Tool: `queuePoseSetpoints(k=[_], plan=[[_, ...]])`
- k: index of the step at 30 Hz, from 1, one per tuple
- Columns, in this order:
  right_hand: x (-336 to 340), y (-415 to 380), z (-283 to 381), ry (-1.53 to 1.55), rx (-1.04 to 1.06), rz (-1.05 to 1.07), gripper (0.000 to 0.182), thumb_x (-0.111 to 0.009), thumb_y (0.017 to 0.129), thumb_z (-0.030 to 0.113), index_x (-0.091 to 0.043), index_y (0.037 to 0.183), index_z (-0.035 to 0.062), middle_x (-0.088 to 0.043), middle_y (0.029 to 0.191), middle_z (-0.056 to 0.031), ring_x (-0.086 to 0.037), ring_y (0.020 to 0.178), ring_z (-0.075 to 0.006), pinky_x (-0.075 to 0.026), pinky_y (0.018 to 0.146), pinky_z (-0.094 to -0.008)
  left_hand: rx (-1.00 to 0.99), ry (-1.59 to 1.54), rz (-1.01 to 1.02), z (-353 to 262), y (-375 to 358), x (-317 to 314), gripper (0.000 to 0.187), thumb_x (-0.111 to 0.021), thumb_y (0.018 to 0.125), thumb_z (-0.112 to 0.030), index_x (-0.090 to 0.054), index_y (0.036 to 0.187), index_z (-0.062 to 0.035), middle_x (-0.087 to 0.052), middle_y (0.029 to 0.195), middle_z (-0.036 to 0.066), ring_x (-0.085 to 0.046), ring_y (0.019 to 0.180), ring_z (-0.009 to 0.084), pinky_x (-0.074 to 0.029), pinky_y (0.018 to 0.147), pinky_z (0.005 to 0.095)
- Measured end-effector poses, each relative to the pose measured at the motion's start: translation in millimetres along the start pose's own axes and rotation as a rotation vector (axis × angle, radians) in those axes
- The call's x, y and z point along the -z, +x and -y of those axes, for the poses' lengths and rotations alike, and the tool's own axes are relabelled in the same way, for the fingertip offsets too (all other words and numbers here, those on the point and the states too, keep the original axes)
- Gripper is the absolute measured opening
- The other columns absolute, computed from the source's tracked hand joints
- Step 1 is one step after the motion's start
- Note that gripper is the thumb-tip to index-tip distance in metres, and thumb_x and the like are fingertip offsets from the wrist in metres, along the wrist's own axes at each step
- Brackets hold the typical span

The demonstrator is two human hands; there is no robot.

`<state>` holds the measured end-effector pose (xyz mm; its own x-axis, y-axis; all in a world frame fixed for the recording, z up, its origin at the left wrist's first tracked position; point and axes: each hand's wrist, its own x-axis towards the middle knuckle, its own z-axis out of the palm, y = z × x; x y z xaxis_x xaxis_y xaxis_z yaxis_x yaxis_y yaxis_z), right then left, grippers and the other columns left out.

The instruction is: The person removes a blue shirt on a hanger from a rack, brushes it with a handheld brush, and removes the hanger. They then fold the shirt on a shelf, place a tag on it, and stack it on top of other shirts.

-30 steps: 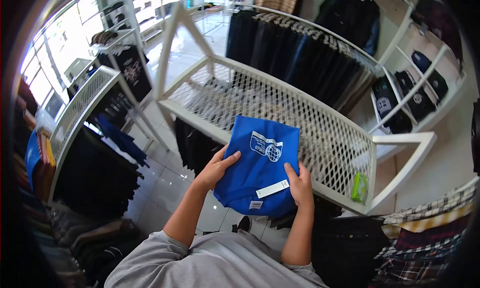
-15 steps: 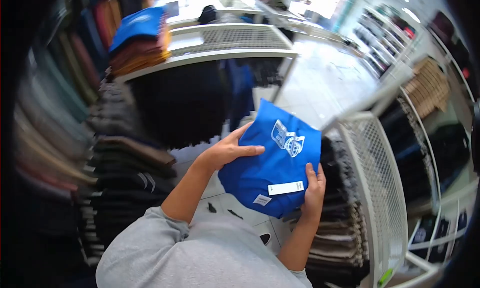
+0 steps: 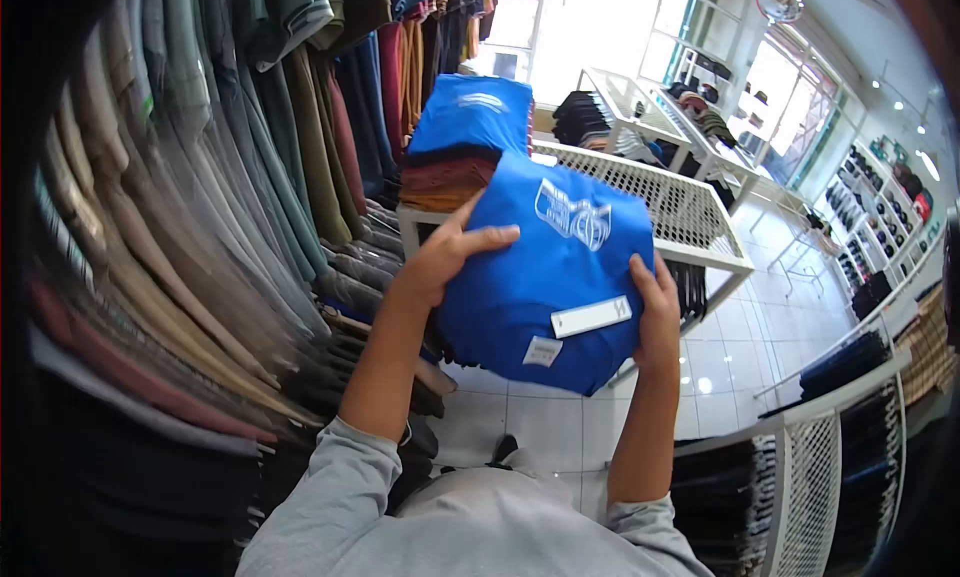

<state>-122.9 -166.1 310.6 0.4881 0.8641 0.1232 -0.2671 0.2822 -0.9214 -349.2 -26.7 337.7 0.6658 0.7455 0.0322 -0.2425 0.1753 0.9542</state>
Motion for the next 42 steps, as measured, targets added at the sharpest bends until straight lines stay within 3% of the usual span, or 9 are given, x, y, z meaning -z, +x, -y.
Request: queuePoseSetpoints(k=[14,21,23,25,30,35,37,39,42], plan=[[-133.2,282.0,-14.6,0.132,0.091,0.157,0.044,-0.062,0.101,0.019,-0.056,0.139,-0.0018,-0.069,0.118,-0.0094,-0.066,0.102,-0.0131,-0.053,0.09,-0.0258,-0.185,-0.094,-0.035,-106.8,218.9,143.1,0.055,-0.074,0.091,-0.015,-0.051,0.136,0.0071,-0.068,0.114,0.018,-0.071,0.097,0.0223,-0.061,0.088,0.0337],[-124.9,385.3,-92.6,-0.065,-0.097,0.14,0.052,-0.065,0.1,0.028,-0.055,0.137,-0.0059,-0.068,0.12,-0.0126,-0.065,0.107,-0.0191,-0.049,0.098,-0.0305,0.023,-0.174,-0.072,-67.2,288.6,224.0,0.054,-0.07,0.097,-0.024,-0.05,0.14,0.003,-0.066,0.124,0.018,-0.069,0.11,0.0221,-0.057,0.095,0.0358],[-104.1,383.7,-148.5,-0.379,-0.142,0.043,0.059,-0.064,0.101,0.029,-0.049,0.144,-0.0072,-0.065,0.128,-0.0158,-0.062,0.117,-0.0203,-0.044,0.104,-0.031,0.042,-0.111,-0.176,-30.0,281.3,243.2,0.059,-0.068,0.1,-0.026,-0.046,0.145,0.0041,-0.067,0.124,0.018,-0.068,0.112,0.0213,-0.055,0.098,0.0351],[-99.1,360.2,-148.8,-0.137,-0.139,0.179,0.063,-0.064,0.102,0.03,-0.043,0.15,-0.006,-0.061,0.135,-0.0196,-0.057,0.125,-0.0208,-0.041,0.109,-0.0315,-0.09,0.323,-0.472,-0.7,266.7,259.1,0.072,-0.064,0.103,-0.031,-0.031,0.157,0.0025,-0.069,0.121,0.018,-0.066,0.112,0.0179,-0.05,0.101,0.0325],[-100.1,328.7,-125.9,-0.206,-0.166,0.262,0.068,-0.06,0.105,0.017,-0.024,0.159,0.0,-0.063,0.125,-0.0272,-0.067,0.107,-0.0193,-0.056,0.086,-0.0288,-0.075,0.308,-0.378,-17.8,223.9,220.4,0.072,-0.062,0.104,-0.025,-0.025,0.162,-0.004,-0.067,0.126,0.019,-0.066,0.11,0.0156,-0.048,0.103,0.0319],[-101.5,319.9,-127.2,-0.289,0.145,0.259,0.071,-0.062,0.102,0.01,-0.023,0.16,0.0002,-0.06,0.133,-0.0265,-0.066,0.11,-0.0205,-0.054,0.092,-0.031,-0.114,0.264,-0.341,-26.8,219.2,213.8,0.076,-0.064,0.104,-0.019,-0.018,0.164,-0.008,-0.07,0.119,0.019,-0.067,0.106,0.0143,-0.049,0.101,0.0314],[-102.9,315.7,-112.2,-0.286,-0.163,0.287,0.07,-0.062,0.102,0.013,-0.025,0.159,0.0002,-0.052,0.142,-0.0272,-0.062,0.119,-0.0225,-0.052,0.097,-0.0315,0.023,0.39,-0.332,-26.8,220.3,224.4,0.078,-0.064,0.104,-0.026,-0.018,0.164,-0.0057,-0.069,0.121,0.02,-0.066,0.108,0.0164,-0.047,0.102,0.0315],[-87.1,352.7,-140.1,-0.53,0.026,0.21,0.075,-0.059,0.101,0.039,-0.031,0.157,-0.0022,-0.053,0.142,-0.0272,-0.055,0.13,-0.0297,-0.042,0.11,-0.0394,0.0,0.412,-0.345,-28.2,242.1,237.3,0.081,-0.065,0.103,-0.031,-0.018,0.164,-0.0048,-0.068,0.123,0.02,-0.065,0.112,0.0179,-0.046,0.103,0.0317],[-111.7,404.5,-128.9,-0.498,0.013,0.09,0.075,-0.06,0.099,0.043,-0.037,0.153,-0.0038,-0.054,0.143,-0.0295,-0.053,0.133,-0.0329,-0.038,0.113,-0.0401,-0.015,0.422,-0.378,-36.1,294.4,257.2,0.094,-0.069,0.099,-0.045,-0.016,0.163,-0.0013,-0.057,0.141,0.024,-0.059,0.125,0.0236,-0.041,0.109,0.0325]])
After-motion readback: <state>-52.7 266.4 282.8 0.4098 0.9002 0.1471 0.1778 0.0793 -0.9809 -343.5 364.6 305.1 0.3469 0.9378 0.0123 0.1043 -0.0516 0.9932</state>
